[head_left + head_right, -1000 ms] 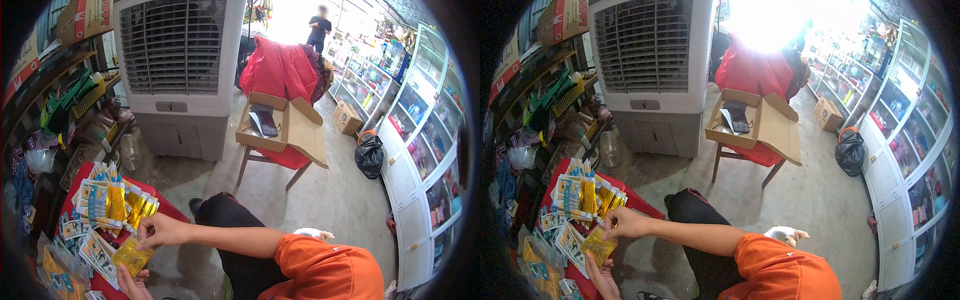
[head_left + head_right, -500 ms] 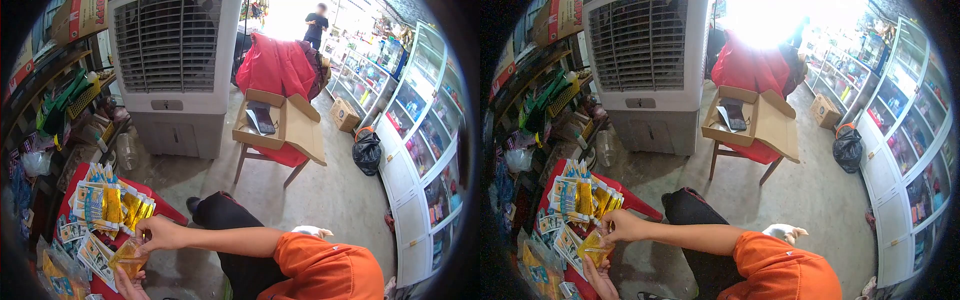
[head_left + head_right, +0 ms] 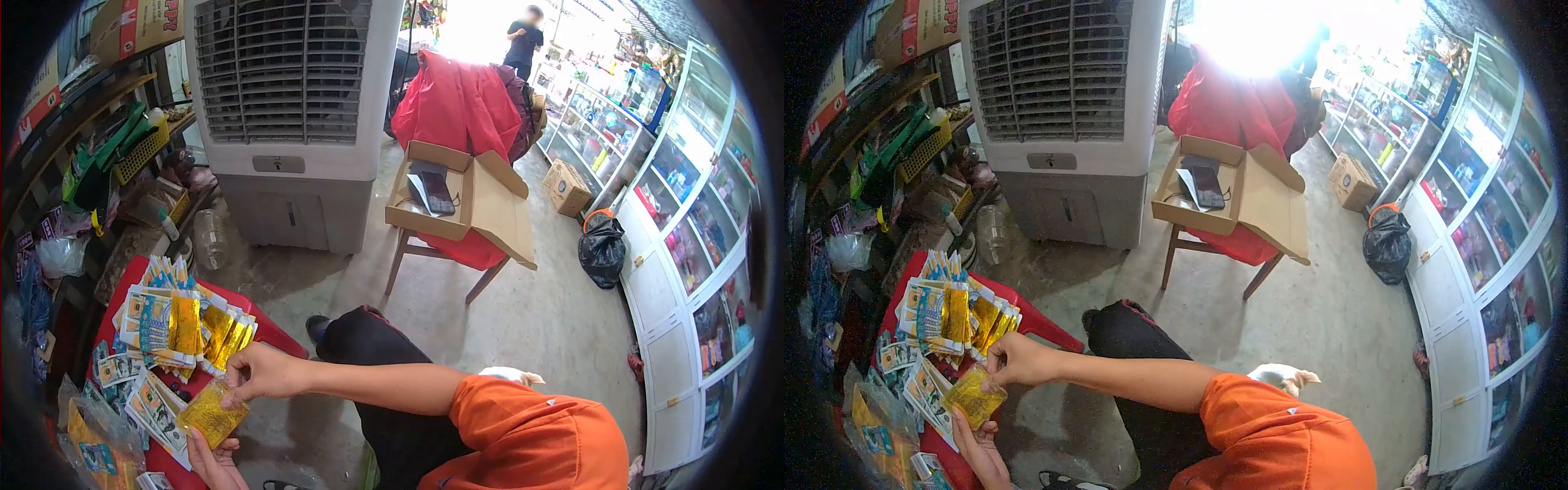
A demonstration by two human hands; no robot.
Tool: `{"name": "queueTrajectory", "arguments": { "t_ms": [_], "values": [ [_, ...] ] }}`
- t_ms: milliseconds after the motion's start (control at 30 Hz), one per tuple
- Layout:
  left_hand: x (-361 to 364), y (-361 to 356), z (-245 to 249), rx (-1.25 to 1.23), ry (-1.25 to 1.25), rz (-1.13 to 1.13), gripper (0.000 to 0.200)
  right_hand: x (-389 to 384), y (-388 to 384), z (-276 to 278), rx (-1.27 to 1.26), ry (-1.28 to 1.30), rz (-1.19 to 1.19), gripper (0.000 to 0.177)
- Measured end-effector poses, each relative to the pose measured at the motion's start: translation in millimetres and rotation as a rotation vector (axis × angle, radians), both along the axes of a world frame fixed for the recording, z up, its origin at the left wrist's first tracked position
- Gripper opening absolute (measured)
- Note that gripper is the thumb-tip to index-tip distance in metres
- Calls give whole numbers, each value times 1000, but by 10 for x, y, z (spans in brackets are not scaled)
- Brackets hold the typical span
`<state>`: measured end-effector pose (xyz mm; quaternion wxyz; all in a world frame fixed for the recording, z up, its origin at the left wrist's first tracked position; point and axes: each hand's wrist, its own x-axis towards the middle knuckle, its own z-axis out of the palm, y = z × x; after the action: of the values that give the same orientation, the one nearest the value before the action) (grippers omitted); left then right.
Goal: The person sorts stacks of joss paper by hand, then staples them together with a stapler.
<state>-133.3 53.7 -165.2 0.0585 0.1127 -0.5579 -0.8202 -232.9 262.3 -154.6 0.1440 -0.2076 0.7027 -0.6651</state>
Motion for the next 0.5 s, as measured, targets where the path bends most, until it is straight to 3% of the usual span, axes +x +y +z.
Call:
{"name": "queueTrajectory", "arguments": {
  "t_ms": [67,500],
  "values": [
    [-9,26,-79,-113,-47,113,45,0,9,18,2,5,8,32],
    [-11,-1,-42,-98,-124,120,46,-40,27,-15,34,29,71,28]
  ]
}}
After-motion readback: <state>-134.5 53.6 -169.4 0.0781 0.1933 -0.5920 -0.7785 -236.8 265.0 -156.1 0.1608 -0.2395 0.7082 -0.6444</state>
